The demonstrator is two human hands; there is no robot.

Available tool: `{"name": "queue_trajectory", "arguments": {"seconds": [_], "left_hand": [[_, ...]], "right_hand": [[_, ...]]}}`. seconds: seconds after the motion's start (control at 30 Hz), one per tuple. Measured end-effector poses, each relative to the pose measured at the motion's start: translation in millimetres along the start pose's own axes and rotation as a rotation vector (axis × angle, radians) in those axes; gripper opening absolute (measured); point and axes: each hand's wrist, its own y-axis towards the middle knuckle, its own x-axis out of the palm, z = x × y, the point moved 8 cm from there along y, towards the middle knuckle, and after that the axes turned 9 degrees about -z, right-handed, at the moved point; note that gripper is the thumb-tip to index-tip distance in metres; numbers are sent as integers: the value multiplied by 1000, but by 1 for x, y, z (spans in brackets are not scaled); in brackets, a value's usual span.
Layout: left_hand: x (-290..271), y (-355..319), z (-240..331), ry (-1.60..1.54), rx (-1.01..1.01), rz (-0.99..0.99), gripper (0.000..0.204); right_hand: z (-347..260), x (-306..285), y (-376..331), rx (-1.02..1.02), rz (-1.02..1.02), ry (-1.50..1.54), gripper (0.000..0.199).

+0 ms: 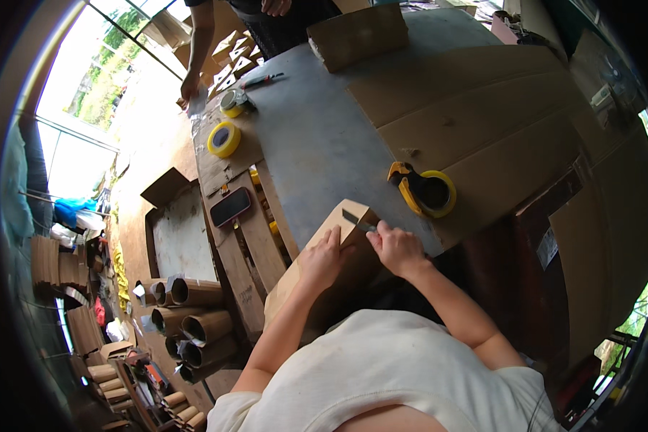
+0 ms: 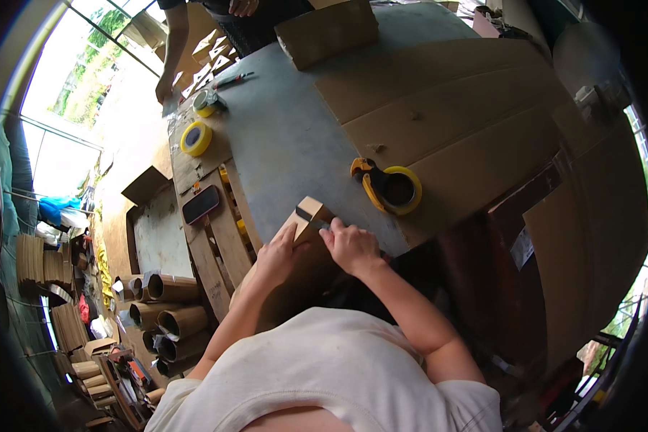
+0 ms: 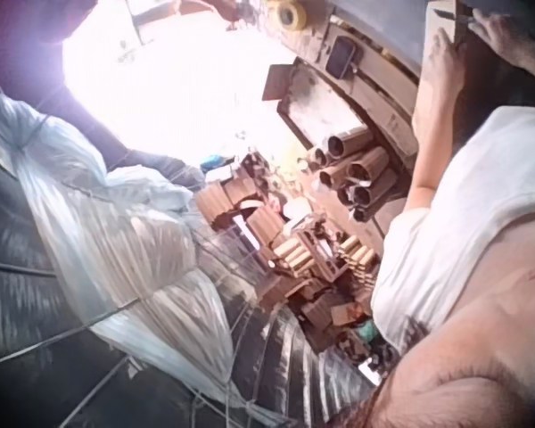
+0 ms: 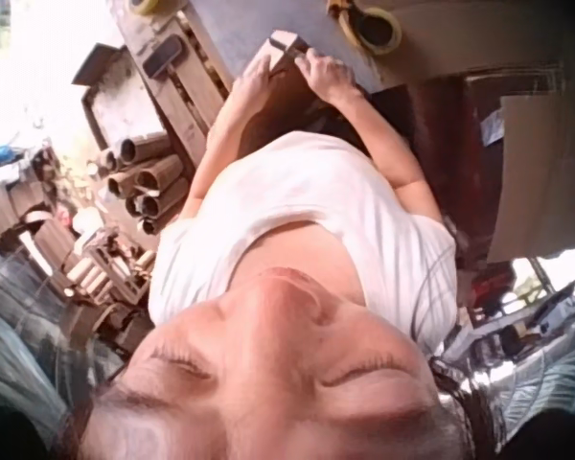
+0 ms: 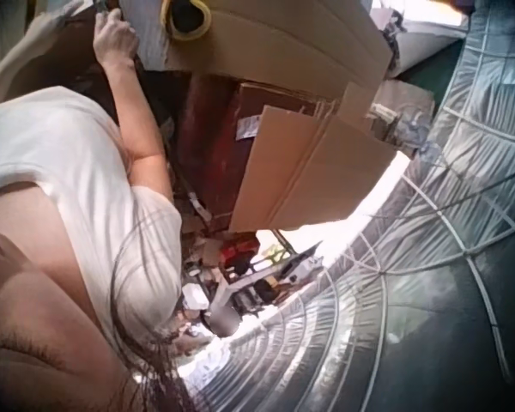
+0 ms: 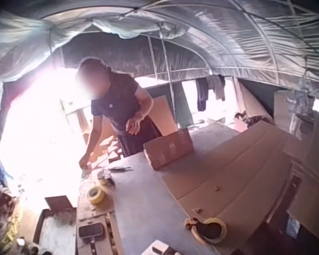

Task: The person assembles cardboard boxes by folding flaps, applying tape with a handheld dispenser, and attaching labels. They also cut cardboard sheets with a utility knife and roll cardboard into tubes, securing them with tape.

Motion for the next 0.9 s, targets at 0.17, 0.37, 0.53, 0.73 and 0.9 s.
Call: {"name": "queue_trajectory", "arguments": {"seconds": [0.17,0.37,0.53,0.73,0.9], "left_hand": [[-6,-2,6,114,105,116,48],[-2,0,2,105,108,86,51],[-4,2,4,137,108,101,50],[-6,2,4,41,25,11,52],[-5,2,4,49,27,-10,50]], "right_hand": [[5,-6,-2,-21,-48,37,33],[-2,-9,-10,40,-65,25,33],[-6,-6,-13,106,-38,53,31],[-8,-6,-16,115,-63,39,31],[-23,-8,-22,75,-55,102,32]]}}
